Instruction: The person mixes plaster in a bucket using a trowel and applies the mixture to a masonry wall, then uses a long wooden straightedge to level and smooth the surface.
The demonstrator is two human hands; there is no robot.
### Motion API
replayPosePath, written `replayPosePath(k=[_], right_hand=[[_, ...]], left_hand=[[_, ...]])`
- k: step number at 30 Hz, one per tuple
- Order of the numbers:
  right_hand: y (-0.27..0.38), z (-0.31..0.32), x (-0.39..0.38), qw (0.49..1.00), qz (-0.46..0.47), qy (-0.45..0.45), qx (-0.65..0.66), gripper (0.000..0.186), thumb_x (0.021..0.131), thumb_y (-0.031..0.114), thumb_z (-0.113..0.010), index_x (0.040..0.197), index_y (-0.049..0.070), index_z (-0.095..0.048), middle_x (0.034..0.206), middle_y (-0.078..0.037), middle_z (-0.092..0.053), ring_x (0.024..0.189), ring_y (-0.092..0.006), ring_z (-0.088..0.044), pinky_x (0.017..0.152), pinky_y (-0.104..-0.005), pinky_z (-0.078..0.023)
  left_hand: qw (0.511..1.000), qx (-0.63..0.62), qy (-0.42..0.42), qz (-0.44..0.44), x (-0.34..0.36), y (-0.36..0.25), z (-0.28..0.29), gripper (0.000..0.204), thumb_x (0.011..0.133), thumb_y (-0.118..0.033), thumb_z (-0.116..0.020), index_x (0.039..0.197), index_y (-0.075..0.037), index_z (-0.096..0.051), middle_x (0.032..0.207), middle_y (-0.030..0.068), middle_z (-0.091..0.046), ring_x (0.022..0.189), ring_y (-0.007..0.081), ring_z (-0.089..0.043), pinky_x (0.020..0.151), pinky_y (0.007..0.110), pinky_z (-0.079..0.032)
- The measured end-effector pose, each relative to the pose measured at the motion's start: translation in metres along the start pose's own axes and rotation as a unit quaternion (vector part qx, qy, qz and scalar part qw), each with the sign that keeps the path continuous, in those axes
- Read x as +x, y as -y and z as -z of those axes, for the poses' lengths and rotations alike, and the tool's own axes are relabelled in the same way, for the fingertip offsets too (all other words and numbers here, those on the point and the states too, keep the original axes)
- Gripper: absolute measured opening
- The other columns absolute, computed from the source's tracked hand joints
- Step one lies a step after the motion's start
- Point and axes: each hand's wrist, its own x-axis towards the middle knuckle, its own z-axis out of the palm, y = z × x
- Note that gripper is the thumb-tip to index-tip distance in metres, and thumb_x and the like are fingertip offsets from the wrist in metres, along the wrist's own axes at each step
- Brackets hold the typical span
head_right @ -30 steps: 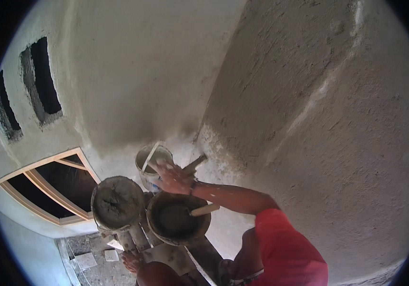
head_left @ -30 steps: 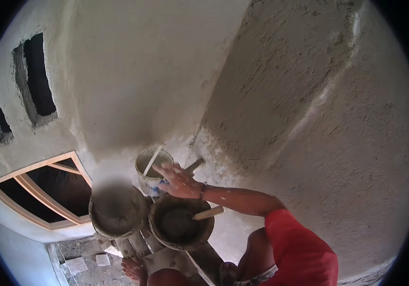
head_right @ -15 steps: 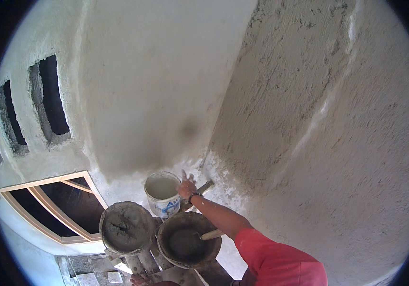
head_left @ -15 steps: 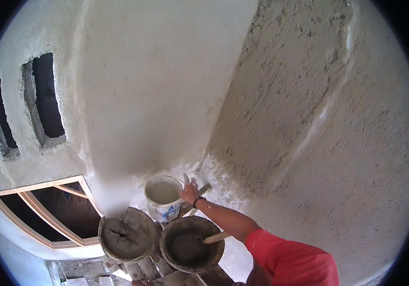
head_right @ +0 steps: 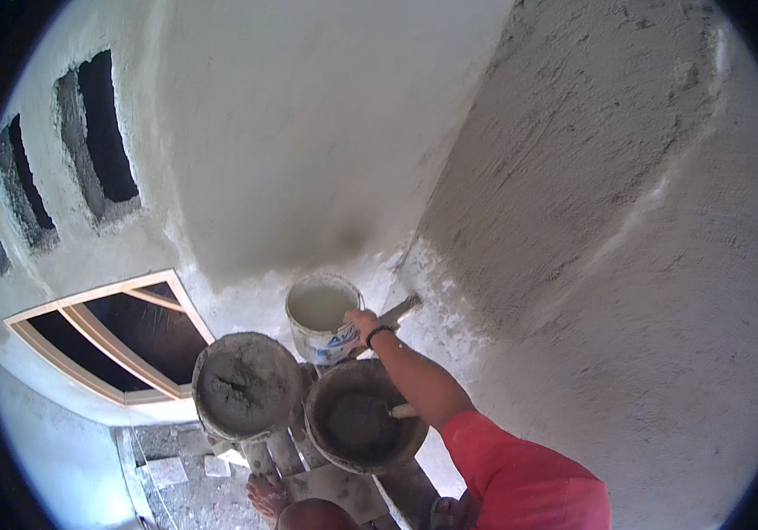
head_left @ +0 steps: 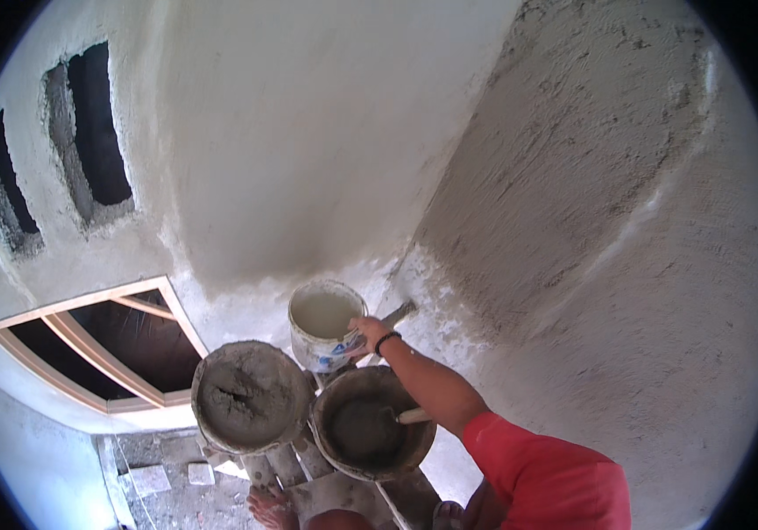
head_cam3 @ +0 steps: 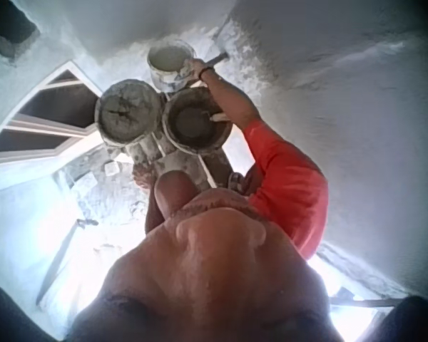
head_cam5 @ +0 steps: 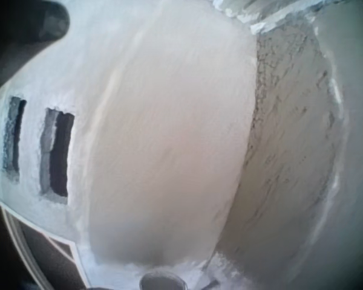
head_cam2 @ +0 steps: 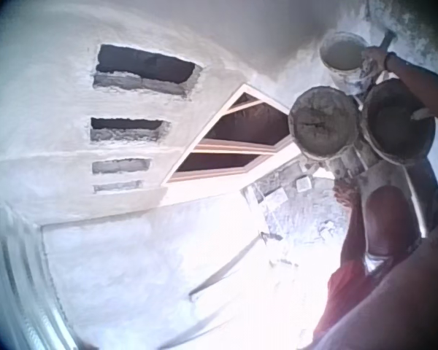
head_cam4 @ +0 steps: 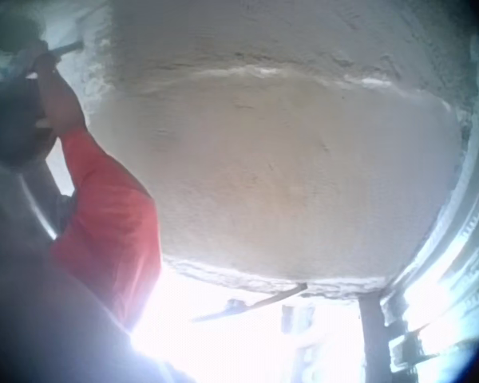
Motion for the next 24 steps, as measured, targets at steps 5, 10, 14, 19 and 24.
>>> replayPosePath(k=[5,10,14,19,24], right_hand=[[-0.004,-0.008,0.011,0.997,0.052,0.002,-0.054,0.047,0.074,0.016,-0.069,0.116,0.002,-0.05,0.125,-0.022,-0.052,0.11,-0.042,-0.052,0.073,-0.0629,-0.055],[-0.006,-0.002,0.038,0.37,0.314,-0.075,-0.871,0.032,0.075,0.034,-0.072,0.091,0.007,-0.068,0.1,-0.016,-0.067,0.097,-0.0285,-0.065,0.084,-0.0397,-0.053],[-0.009,-0.007,0.025,0.461,0.311,-0.095,-0.826,0.064,0.058,0.062,-0.077,0.09,0.007,-0.071,0.095,-0.018,-0.068,0.096,-0.0335,-0.065,0.085,-0.0393,-0.051],[-0.019,0.013,0.024,0.46,0.384,-0.138,-0.789,0.067,0.054,0.065,-0.078,0.081,0.004,-0.07,0.084,-0.017,-0.069,0.087,-0.0334,-0.067,0.079,-0.0411,-0.051],[0.033,0.083,-0.003,0.482,0.493,-0.109,-0.716,0.057,0.052,0.051,-0.085,0.08,0.007,-0.064,0.08,-0.016,-0.062,0.078,-0.0382,-0.06,0.071,-0.0467,-0.046]], left_hand=[[1.0,0.003,-0.002,0.016,-0.004,-0.017,0.027,0.048,0.083,-0.035,-0.058,0.119,-0.005,-0.051,0.102,0.0175,-0.057,0.093,0.0355,-0.056,0.081,0.046,-0.044],[1.0,0.012,-0.008,0.006,-0.003,-0.011,0.021,0.049,0.083,-0.036,-0.058,0.121,-0.006,-0.052,0.104,0.0154,-0.057,0.093,0.0337,-0.056,0.081,0.045,-0.044],[1.0,0.02,0.007,0.021,-0.002,-0.017,0.026,0.047,0.083,-0.035,-0.059,0.12,-0.007,-0.053,0.107,0.0139,-0.057,0.096,0.0326,-0.055,0.082,0.044,-0.044],[0.999,0.022,0.021,0.035,-0.006,-0.022,0.04,0.046,0.081,-0.034,-0.061,0.118,-0.007,-0.054,0.108,0.0147,-0.057,0.098,0.0331,-0.055,0.083,0.044,-0.044],[1.0,0.002,0.007,-0.002,-0.003,-0.031,0.021,0.046,0.08,-0.036,-0.062,0.115,-0.007,-0.055,0.107,0.0155,-0.057,0.098,0.034,-0.056,0.083,0.045,-0.045]])
